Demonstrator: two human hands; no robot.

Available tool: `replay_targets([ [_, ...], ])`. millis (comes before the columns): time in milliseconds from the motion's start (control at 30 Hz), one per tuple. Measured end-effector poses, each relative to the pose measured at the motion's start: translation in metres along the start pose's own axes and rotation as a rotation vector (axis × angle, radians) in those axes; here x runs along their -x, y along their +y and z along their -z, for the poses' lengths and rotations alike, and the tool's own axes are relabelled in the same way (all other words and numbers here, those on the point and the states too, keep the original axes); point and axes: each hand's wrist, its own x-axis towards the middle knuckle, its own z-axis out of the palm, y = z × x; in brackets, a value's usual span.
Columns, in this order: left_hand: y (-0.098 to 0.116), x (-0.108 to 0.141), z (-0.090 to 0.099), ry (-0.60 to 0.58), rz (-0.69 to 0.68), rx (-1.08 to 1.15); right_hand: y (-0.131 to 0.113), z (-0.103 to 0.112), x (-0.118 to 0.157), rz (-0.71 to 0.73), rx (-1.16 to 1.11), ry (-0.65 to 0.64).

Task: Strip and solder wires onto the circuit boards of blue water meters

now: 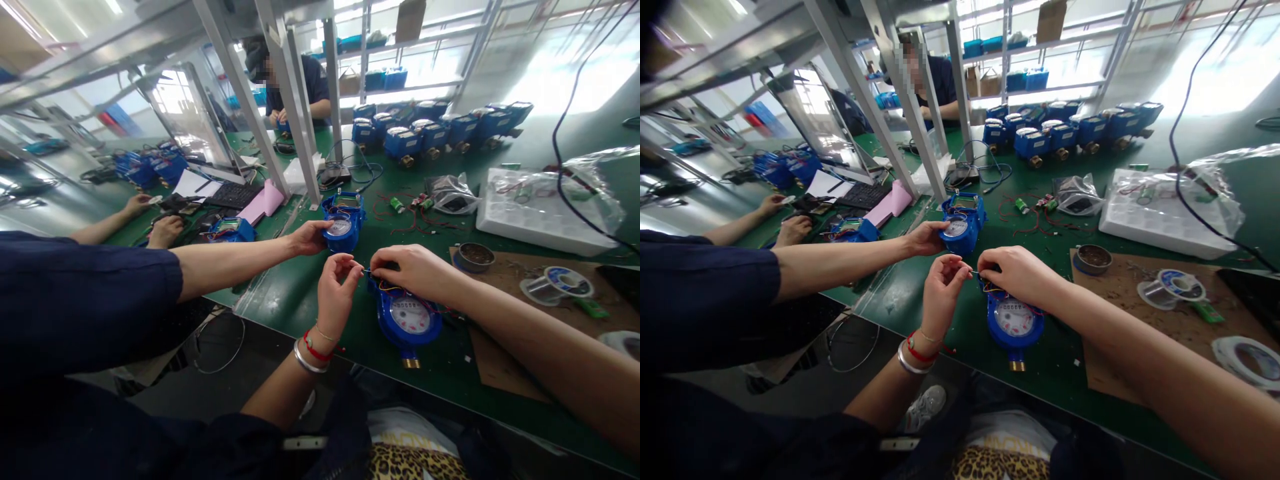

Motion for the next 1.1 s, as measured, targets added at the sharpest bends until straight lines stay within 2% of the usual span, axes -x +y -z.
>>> replay_targets([
  [267, -0.001, 0.002, -0.007, -0.024, -0.011, -0.055, 0.0, -0.003, 0.001, 0.006, -0.014, 0.041],
  [533, -0.004, 0.004, -0.015, -0.006, -0.119, -0.172, 0.004, -0.007, 0.003, 0.016, -0.043, 0.04],
  [767, 0.0, 0.01, -0.01, -0.032, -0.213, -0.298, 0.003, -0.006, 0.003, 0.007, -0.048, 0.021],
  [1100, 0.006, 0.009, -0.005, -0.02, -0.151, -0.286, 0.004, -0.005, 0.002, 0.029, -0.036, 0.004],
])
